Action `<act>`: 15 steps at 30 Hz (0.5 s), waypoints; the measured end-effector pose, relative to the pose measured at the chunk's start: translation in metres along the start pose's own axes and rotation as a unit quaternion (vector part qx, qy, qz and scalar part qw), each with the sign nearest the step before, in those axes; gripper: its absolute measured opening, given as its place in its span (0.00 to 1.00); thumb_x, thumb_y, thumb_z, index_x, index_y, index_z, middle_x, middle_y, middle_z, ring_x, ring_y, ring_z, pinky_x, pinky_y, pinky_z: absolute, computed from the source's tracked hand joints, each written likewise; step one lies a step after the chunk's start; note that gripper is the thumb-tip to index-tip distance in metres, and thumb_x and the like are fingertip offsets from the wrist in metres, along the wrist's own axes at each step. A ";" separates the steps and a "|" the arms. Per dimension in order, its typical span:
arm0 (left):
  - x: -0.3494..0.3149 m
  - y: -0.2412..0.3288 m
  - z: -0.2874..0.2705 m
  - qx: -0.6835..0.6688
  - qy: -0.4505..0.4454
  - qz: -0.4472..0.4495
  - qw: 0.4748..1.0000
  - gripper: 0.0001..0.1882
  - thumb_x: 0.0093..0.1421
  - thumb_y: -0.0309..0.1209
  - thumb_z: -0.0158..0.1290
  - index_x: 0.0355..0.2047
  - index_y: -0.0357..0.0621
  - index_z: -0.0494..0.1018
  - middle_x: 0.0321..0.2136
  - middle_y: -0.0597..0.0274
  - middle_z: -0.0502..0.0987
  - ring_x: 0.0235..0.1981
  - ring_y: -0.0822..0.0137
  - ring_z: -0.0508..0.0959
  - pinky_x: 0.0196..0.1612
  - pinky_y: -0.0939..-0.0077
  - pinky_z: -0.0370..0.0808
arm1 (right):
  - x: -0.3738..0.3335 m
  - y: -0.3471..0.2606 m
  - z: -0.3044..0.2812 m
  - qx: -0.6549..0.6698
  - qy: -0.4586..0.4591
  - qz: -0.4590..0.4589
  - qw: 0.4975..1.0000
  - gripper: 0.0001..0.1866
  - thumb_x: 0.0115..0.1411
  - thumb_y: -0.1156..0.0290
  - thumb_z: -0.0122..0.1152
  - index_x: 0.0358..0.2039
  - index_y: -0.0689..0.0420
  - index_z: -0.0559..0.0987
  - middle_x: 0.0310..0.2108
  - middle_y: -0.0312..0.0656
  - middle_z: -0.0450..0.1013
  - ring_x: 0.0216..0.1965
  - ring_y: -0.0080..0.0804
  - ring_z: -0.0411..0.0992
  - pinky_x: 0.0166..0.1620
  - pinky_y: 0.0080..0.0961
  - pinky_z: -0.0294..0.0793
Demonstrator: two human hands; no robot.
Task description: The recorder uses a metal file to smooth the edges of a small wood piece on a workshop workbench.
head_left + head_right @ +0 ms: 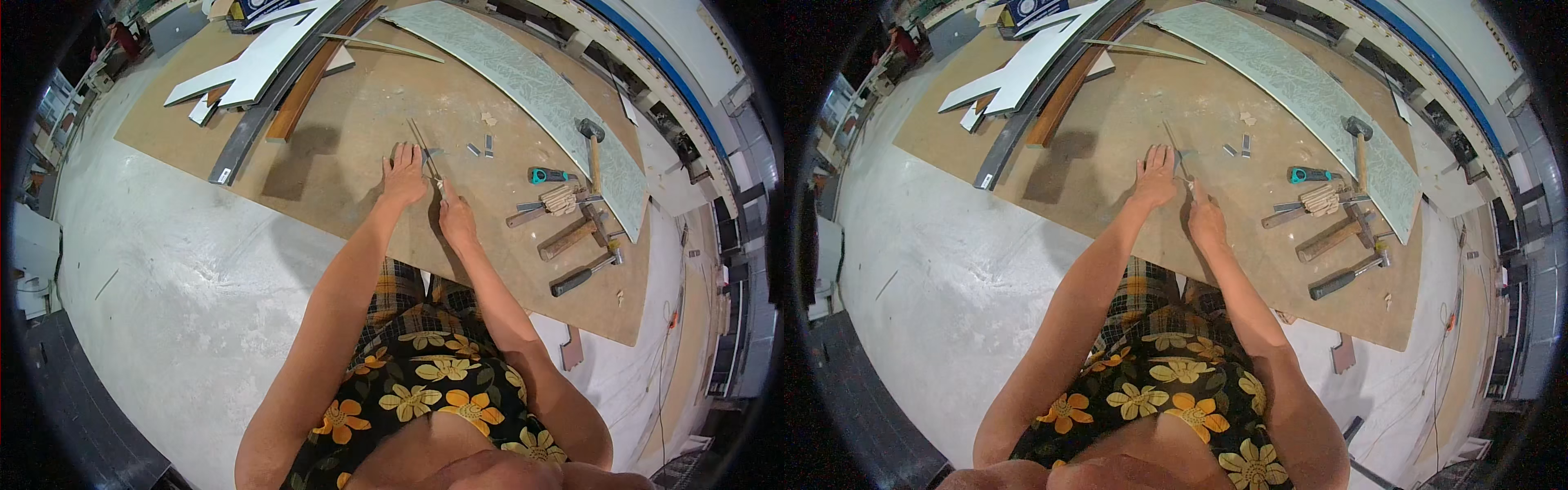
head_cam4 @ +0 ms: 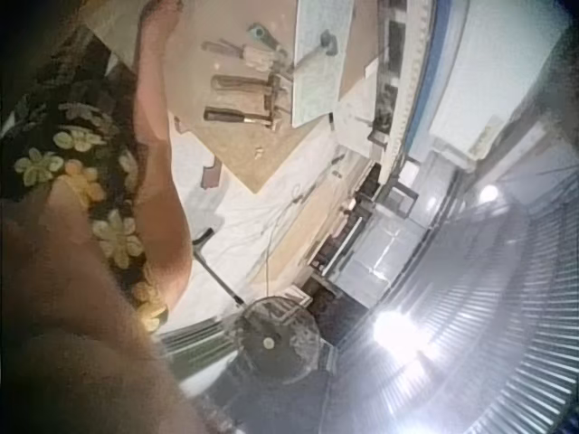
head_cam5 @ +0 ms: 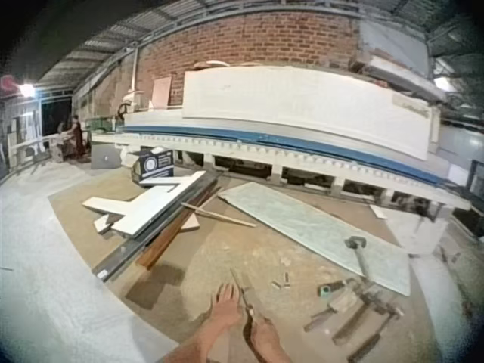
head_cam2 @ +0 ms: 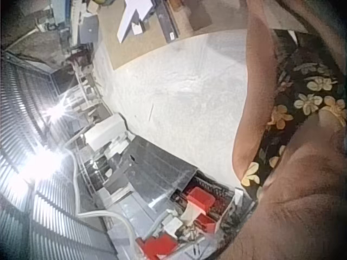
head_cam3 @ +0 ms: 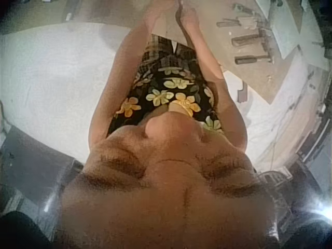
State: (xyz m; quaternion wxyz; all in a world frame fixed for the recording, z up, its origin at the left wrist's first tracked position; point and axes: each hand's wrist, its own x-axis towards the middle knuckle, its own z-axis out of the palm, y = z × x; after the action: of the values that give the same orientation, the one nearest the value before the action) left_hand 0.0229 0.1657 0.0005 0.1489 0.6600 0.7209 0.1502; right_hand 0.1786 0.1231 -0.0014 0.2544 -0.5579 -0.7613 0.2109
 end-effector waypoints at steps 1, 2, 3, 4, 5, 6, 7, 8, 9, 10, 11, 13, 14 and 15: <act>0.001 0.001 0.000 -0.001 -0.001 -0.001 1.000 0.38 0.59 0.36 0.49 0.67 0.41 0.46 0.68 0.54 0.44 0.70 0.57 0.40 0.68 0.45 0.41 | 0.003 0.000 0.001 0.000 -0.001 0.000 1.000 0.27 0.61 0.75 0.50 0.62 0.55 0.62 0.37 0.65 0.71 0.39 0.61 0.71 0.45 0.45 0.71; 0.002 0.001 0.000 0.006 -0.006 -0.003 1.000 0.38 0.59 0.36 0.48 0.67 0.40 0.46 0.68 0.54 0.45 0.70 0.57 0.40 0.68 0.45 0.41 | 0.006 0.000 0.002 -0.007 -0.005 0.003 1.000 0.27 0.61 0.75 0.49 0.62 0.55 0.62 0.37 0.65 0.71 0.39 0.61 0.71 0.46 0.45 0.70; 0.003 0.001 0.000 0.014 -0.010 -0.006 1.000 0.38 0.60 0.36 0.47 0.67 0.40 0.46 0.68 0.54 0.45 0.70 0.56 0.41 0.68 0.46 0.41 | 0.010 -0.001 0.003 -0.014 -0.009 0.006 1.000 0.27 0.61 0.75 0.49 0.62 0.55 0.62 0.37 0.65 0.71 0.40 0.61 0.71 0.46 0.46 0.70; 0.004 0.001 0.001 0.014 -0.011 -0.006 1.000 0.38 0.60 0.36 0.47 0.67 0.40 0.46 0.68 0.54 0.45 0.70 0.56 0.41 0.68 0.46 0.41 | 0.015 -0.004 0.002 -0.014 -0.010 0.006 1.000 0.27 0.61 0.75 0.49 0.62 0.55 0.62 0.37 0.65 0.71 0.40 0.61 0.71 0.46 0.46 0.70; 0.005 0.001 0.002 -0.007 -0.007 -0.011 1.000 0.38 0.60 0.36 0.47 0.67 0.40 0.46 0.68 0.54 0.44 0.70 0.55 0.40 0.68 0.46 0.41 | 0.020 -0.007 0.002 -0.013 -0.022 0.014 1.000 0.27 0.61 0.75 0.49 0.62 0.55 0.62 0.37 0.66 0.72 0.40 0.61 0.71 0.46 0.46 0.70; 0.006 0.001 0.002 -0.027 -0.003 -0.015 1.000 0.38 0.59 0.35 0.47 0.67 0.39 0.45 0.69 0.54 0.43 0.70 0.54 0.40 0.68 0.47 0.40 | 0.026 -0.010 0.001 -0.011 -0.034 0.023 0.999 0.27 0.61 0.75 0.48 0.62 0.55 0.62 0.37 0.66 0.72 0.41 0.62 0.71 0.47 0.46 0.70; 0.007 0.001 0.003 -0.026 -0.003 -0.015 1.000 0.38 0.59 0.35 0.47 0.67 0.39 0.45 0.69 0.54 0.43 0.70 0.54 0.40 0.68 0.47 0.40 | 0.033 -0.011 0.002 -0.010 -0.034 0.023 0.999 0.27 0.61 0.75 0.48 0.62 0.55 0.62 0.37 0.66 0.72 0.41 0.62 0.71 0.47 0.46 0.70; 0.007 0.000 0.005 -0.019 0.001 -0.012 1.000 0.38 0.60 0.35 0.47 0.67 0.39 0.46 0.69 0.53 0.44 0.70 0.54 0.40 0.68 0.46 0.41 | 0.041 -0.012 0.002 -0.007 -0.047 0.026 0.999 0.27 0.61 0.74 0.48 0.62 0.54 0.61 0.40 0.66 0.71 0.43 0.62 0.71 0.47 0.47 0.70; 0.008 -0.001 0.006 -0.012 0.004 -0.008 1.000 0.38 0.60 0.36 0.48 0.67 0.39 0.46 0.68 0.53 0.44 0.70 0.53 0.40 0.68 0.46 0.41 | 0.047 -0.012 0.003 -0.004 -0.061 0.030 0.998 0.27 0.61 0.73 0.47 0.62 0.52 0.60 0.43 0.65 0.71 0.46 0.61 0.71 0.48 0.49 0.70; 0.009 0.000 0.005 -0.011 0.002 -0.008 1.000 0.38 0.60 0.36 0.48 0.67 0.39 0.46 0.68 0.53 0.44 0.70 0.53 0.40 0.68 0.46 0.41 | 0.051 -0.014 0.003 -0.003 -0.062 0.032 0.998 0.27 0.61 0.73 0.47 0.62 0.52 0.60 0.43 0.65 0.71 0.46 0.61 0.71 0.48 0.49 0.70; 0.011 0.000 0.005 0.002 -0.003 -0.009 1.000 0.37 0.61 0.36 0.47 0.67 0.39 0.46 0.68 0.54 0.44 0.70 0.54 0.40 0.68 0.46 0.41 | 0.054 -0.015 0.003 -0.001 -0.053 0.028 0.998 0.27 0.62 0.74 0.47 0.62 0.54 0.61 0.41 0.66 0.72 0.44 0.62 0.71 0.47 0.48 0.70; 0.013 0.003 0.003 0.014 -0.013 -0.008 1.000 0.37 0.62 0.37 0.46 0.67 0.39 0.45 0.68 0.54 0.45 0.70 0.54 0.40 0.68 0.45 0.41 | 0.060 -0.017 0.004 0.002 -0.046 0.028 0.999 0.27 0.62 0.74 0.47 0.62 0.57 0.62 0.38 0.66 0.72 0.43 0.62 0.71 0.46 0.47 0.70; 0.014 0.004 0.002 0.019 -0.013 -0.009 1.000 0.37 0.62 0.37 0.46 0.67 0.39 0.45 0.68 0.53 0.45 0.70 0.54 0.39 0.68 0.45 0.40 | 0.062 -0.016 0.003 0.011 -0.049 0.029 0.998 0.27 0.62 0.74 0.47 0.62 0.57 0.62 0.38 0.67 0.72 0.42 0.62 0.71 0.45 0.48 0.70; 0.014 0.006 0.002 0.024 -0.012 -0.009 1.000 0.37 0.62 0.38 0.46 0.67 0.39 0.45 0.68 0.53 0.44 0.70 0.53 0.38 0.68 0.45 0.40 | 0.061 -0.015 0.002 0.020 -0.052 0.030 0.998 0.27 0.62 0.74 0.47 0.62 0.57 0.62 0.38 0.67 0.72 0.42 0.63 0.71 0.44 0.48 0.70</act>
State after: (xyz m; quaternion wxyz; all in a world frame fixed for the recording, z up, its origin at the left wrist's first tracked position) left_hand 0.0276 0.1806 0.0008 0.1432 0.6589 0.7281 0.1234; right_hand 0.1511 0.1776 0.0150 0.2191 -0.5637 -0.7521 0.2618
